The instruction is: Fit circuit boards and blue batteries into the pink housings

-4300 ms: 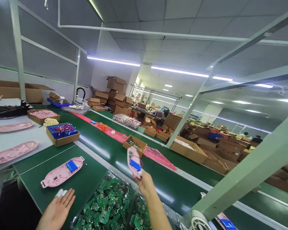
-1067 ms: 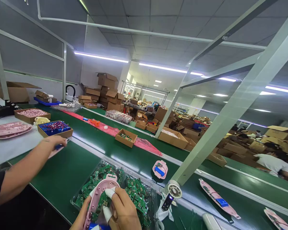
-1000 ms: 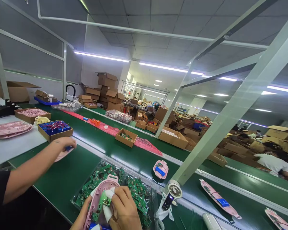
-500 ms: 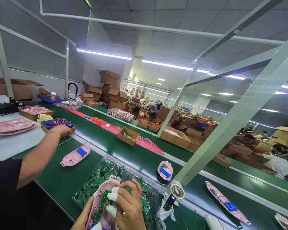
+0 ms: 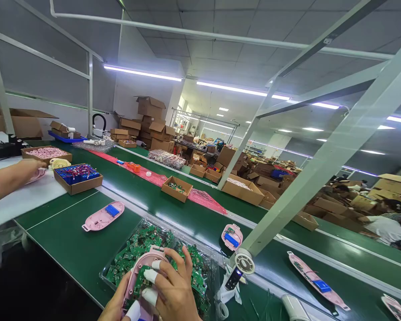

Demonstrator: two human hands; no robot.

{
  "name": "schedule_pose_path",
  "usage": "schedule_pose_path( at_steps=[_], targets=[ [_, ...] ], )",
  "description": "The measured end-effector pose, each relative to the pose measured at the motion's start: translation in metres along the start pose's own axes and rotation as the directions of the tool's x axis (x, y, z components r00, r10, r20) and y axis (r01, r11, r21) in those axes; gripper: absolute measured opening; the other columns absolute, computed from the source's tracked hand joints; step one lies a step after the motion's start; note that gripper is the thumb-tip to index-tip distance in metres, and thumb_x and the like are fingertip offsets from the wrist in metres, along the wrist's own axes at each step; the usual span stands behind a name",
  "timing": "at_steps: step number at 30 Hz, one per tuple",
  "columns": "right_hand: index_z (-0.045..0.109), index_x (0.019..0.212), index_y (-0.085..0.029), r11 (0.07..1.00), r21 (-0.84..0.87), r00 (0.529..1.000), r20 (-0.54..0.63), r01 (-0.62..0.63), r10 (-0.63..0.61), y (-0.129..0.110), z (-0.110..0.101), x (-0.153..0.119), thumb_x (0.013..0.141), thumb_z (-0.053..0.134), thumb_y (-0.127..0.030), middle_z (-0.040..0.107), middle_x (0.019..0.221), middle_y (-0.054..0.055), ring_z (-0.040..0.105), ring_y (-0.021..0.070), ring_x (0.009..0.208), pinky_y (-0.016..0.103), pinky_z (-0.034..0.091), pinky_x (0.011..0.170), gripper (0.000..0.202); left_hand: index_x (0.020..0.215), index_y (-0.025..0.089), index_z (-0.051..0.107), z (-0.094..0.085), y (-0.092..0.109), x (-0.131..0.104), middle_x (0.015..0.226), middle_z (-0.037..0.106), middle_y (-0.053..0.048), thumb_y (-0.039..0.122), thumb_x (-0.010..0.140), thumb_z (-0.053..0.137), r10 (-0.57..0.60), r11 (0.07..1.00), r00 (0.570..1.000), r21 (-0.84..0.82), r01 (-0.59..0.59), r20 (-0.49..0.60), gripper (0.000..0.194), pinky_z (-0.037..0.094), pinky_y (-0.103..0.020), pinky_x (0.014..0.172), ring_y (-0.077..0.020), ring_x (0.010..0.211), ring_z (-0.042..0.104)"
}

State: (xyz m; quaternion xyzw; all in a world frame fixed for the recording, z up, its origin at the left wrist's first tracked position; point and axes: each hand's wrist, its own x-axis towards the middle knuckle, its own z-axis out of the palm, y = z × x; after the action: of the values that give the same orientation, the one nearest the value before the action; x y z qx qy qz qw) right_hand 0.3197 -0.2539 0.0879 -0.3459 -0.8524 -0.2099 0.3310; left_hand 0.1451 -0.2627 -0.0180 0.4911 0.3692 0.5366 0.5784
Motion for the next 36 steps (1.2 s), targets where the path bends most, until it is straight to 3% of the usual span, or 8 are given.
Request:
schedule_pose_path(
  at_steps=[5, 10, 14, 19, 25, 28, 33, 36],
  targets=[
    [0.063, 0.098, -0.022, 1.0, -0.015, 1.0, 0.005, -0.01, 0.01, -0.008, -0.01, 0.013, 0.075, 0.045, -0.002, 0.071, 0.088, -0.001, 0.059, 0.0195, 0.113, 0.044, 0.002, 0.119, 0.035, 0.132, 0.014, 0.052, 0.005, -0.002, 0.003, 0.13, 0.065, -0.012, 0.013, 0.07, 0.048, 0.151, 0.987, 0.989, -0.056, -0.15, 0.008, 0.062, 0.039, -0.043, 0.106, -0.0315, 0.127, 0.054],
    [0.058, 0.107, -0.02, 0.997, -0.08, 0.994, -0.107, 0.015, -0.023, -0.009, -0.011, 0.017, 0.067, 0.039, 0.0, 0.074, 0.091, 0.002, 0.059, 0.0202, 0.112, 0.05, 0.003, 0.118, 0.049, 0.131, 0.021, 0.056, 0.008, 0.01, 0.0, 0.134, 0.062, -0.012, 0.018, 0.074, 0.061, 0.054, 0.992, 0.998, -0.113, -0.056, -0.019, 0.058, 0.032, -0.05, 0.111, -0.0364, 0.13, 0.049],
    [0.048, 0.118, -0.014, 0.999, 0.037, 0.996, 0.085, 0.007, -0.01, -0.002, -0.015, 0.013, 0.062, 0.043, -0.014, 0.067, 0.111, 0.011, 0.052, 0.0252, 0.124, 0.051, 0.006, 0.119, 0.056, 0.128, 0.022, 0.06, 0.012, 0.03, 0.001, 0.131, 0.065, -0.011, 0.034, 0.074, 0.07, -0.016, 0.962, 1.0, -0.272, 0.021, 0.021, 0.056, 0.036, -0.05, 0.109, -0.0372, 0.128, 0.051],
    [0.049, 0.113, -0.017, 0.999, 0.02, 0.993, -0.107, 0.048, -0.045, -0.001, -0.008, 0.012, 0.068, 0.037, -0.014, 0.068, 0.105, 0.009, 0.058, 0.0222, 0.115, 0.05, 0.008, 0.119, 0.047, 0.113, 0.028, 0.072, 0.014, 0.053, 0.009, 0.122, 0.071, -0.008, 0.05, 0.062, 0.081, -0.058, 0.947, 0.997, -0.312, 0.072, 0.053, 0.056, 0.038, -0.048, 0.107, -0.0381, 0.127, 0.051],
    [0.058, 0.109, -0.016, 0.988, -0.092, 0.982, -0.128, 0.127, -0.139, -0.009, 0.0, -0.005, 0.087, 0.038, -0.019, 0.07, 0.098, 0.006, 0.052, 0.0213, 0.124, 0.047, 0.013, 0.121, 0.03, 0.104, 0.027, 0.074, 0.021, 0.062, 0.013, 0.112, 0.076, -0.007, 0.051, 0.066, 0.078, -0.061, 0.937, 0.998, -0.345, 0.061, 0.01, 0.045, 0.046, -0.037, 0.096, -0.0295, 0.11, 0.066],
    [0.065, 0.102, -0.027, 0.984, -0.176, 0.976, -0.219, -0.032, -0.007, -0.013, 0.01, -0.027, 0.088, 0.052, -0.023, 0.063, 0.118, 0.007, 0.036, 0.0298, 0.138, 0.052, 0.029, 0.114, 0.02, 0.104, 0.026, 0.072, 0.021, 0.057, 0.01, 0.104, 0.078, -0.005, 0.051, 0.068, 0.076, -0.056, 0.956, 0.996, -0.29, 0.035, -0.064, 0.044, 0.05, -0.033, 0.086, -0.0271, 0.1, 0.069],
    [0.061, 0.121, -0.027, 0.87, -0.175, 0.885, -0.158, -0.462, 0.438, -0.021, 0.037, -0.053, 0.087, 0.058, -0.038, 0.058, 0.13, 0.014, 0.057, 0.0377, 0.117, 0.051, 0.056, 0.081, 0.036, 0.101, 0.025, 0.068, 0.025, 0.047, 0.008, 0.099, 0.077, -0.004, 0.055, 0.069, 0.074, 0.019, 0.97, 0.987, -0.237, -0.058, -0.16, 0.045, 0.049, -0.03, 0.084, -0.0246, 0.096, 0.068],
    [0.059, 0.123, -0.023, 0.814, -0.109, 0.821, -0.081, -0.571, 0.565, -0.026, 0.05, -0.059, 0.085, 0.061, -0.034, 0.059, 0.132, 0.014, 0.061, 0.0343, 0.114, 0.043, 0.059, 0.08, 0.04, 0.102, 0.025, 0.066, 0.028, 0.047, 0.006, 0.101, 0.076, -0.004, 0.055, 0.072, 0.071, 0.053, 0.967, 0.981, -0.235, -0.097, -0.187, 0.043, 0.048, -0.03, 0.085, -0.0238, 0.096, 0.067]
  ],
)
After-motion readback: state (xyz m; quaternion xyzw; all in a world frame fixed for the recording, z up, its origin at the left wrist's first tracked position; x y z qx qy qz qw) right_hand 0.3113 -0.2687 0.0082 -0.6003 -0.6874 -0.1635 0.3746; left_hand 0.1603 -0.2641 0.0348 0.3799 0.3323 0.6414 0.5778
